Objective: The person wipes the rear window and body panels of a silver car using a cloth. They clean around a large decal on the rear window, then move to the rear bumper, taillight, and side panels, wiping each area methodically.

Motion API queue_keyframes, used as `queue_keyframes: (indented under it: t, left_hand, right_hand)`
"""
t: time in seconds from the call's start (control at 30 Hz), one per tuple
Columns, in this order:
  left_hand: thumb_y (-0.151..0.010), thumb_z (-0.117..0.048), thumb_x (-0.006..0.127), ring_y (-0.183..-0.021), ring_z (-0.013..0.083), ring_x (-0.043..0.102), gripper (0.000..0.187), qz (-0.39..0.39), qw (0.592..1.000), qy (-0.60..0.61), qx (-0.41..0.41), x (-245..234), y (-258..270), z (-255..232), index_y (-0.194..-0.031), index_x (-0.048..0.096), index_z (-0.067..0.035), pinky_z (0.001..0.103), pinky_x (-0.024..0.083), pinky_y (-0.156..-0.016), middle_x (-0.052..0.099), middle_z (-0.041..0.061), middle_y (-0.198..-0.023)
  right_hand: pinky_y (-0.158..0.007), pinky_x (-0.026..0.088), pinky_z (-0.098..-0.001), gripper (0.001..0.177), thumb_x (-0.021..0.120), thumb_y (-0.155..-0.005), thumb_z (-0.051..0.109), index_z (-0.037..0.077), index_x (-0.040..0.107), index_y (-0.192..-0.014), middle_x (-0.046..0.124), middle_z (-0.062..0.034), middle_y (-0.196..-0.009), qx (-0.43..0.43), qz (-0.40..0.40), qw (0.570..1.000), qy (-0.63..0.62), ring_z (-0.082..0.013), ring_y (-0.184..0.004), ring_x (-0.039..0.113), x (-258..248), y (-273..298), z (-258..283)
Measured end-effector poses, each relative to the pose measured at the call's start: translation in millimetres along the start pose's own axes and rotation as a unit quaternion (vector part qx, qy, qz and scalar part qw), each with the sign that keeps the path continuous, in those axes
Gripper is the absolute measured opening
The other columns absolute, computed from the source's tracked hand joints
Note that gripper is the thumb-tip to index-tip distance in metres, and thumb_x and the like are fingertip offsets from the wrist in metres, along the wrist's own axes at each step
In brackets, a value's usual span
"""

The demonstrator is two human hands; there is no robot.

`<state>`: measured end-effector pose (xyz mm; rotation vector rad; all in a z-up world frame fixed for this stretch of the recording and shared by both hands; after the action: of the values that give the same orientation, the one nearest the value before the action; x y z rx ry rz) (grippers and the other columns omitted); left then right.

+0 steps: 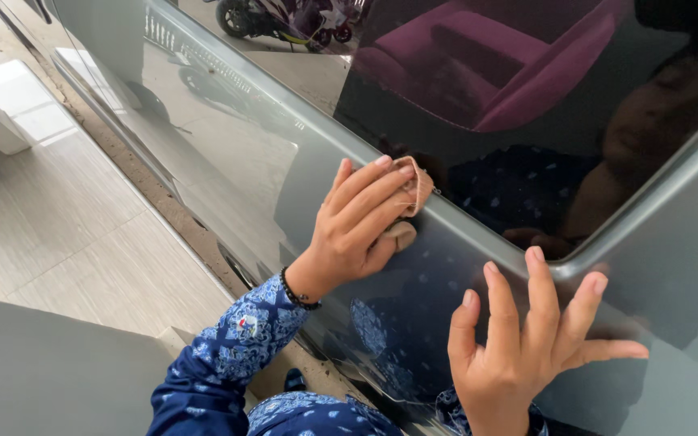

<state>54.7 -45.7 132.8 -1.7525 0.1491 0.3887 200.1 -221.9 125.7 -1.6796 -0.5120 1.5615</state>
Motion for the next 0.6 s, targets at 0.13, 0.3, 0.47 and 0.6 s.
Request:
queue_keyframes:
  t: [0.13, 0.3, 0.47, 0.6]
  left_hand:
    - [-0.092, -0.009, 0.06, -0.143, 0.034, 0.052, 0.029, -0.042, 0.998, -0.035, -0.031, -2, 11, 37, -0.118, 0.071, -0.004, 0.054, 0.022, -0.13, 0.066, 0.013, -0.138]
    - [-0.103, -0.008, 0.049, -0.148, 0.0385, 0.047, 0.034, -0.119, 0.985, -0.053, -0.11, -25, 24, 113, -0.134, 0.062, -0.001, 0.055, 0.024, -0.13, 0.059, 0.018, -0.147]
    - [-0.103, -0.004, 0.046, -0.151, 0.0425, 0.042, 0.038, -0.153, 0.974, -0.064, -0.154, -30, 23, 113, -0.137, 0.062, 0.001, 0.057, 0.024, -0.13, 0.057, 0.02, -0.15]
    - [-0.084, -0.001, 0.057, -0.148, 0.0353, 0.05, 0.044, -0.088, 0.988, -0.005, -0.123, -11, 16, 40, -0.127, 0.065, -0.003, 0.056, 0.027, -0.131, 0.061, 0.014, -0.144]
  right_hand:
    - [-0.112, -0.018, -0.0773, 0.03, 0.061, -0.104, 0.027, 0.007, 0.081, -0.113, 0.069, -0.0157, -0.148, -0.01, -0.021, 1.0, 0.017, -0.0501, -0.159, 0.02, 8, 6, -5]
    - [-0.114, -0.016, -0.074, 0.029, 0.062, -0.1, 0.026, 0.007, 0.083, -0.105, 0.073, -0.0159, -0.141, -0.034, -0.041, 0.998, 0.029, -0.0488, -0.156, 0.024, 11, 10, -10]
    - [-0.117, -0.012, -0.0709, 0.028, 0.063, -0.097, 0.024, 0.006, 0.084, -0.101, 0.076, -0.0159, -0.134, -0.05, -0.055, 0.997, 0.02, -0.0479, -0.153, 0.031, 10, 8, -8]
    - [-0.118, -0.01, -0.069, 0.027, 0.064, -0.096, 0.024, 0.007, 0.084, -0.101, 0.076, -0.0142, -0.133, -0.049, -0.049, 0.997, 0.038, -0.0458, -0.151, 0.036, 8, 2, 2]
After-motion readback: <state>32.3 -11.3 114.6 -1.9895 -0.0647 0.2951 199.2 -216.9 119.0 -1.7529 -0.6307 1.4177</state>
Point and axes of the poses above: each hand's wrist, its own y-axis away from the middle knuckle, its own x-axis out of the palm, z = x × y, the point moved 4 cm from there along -y, towards the middle knuckle
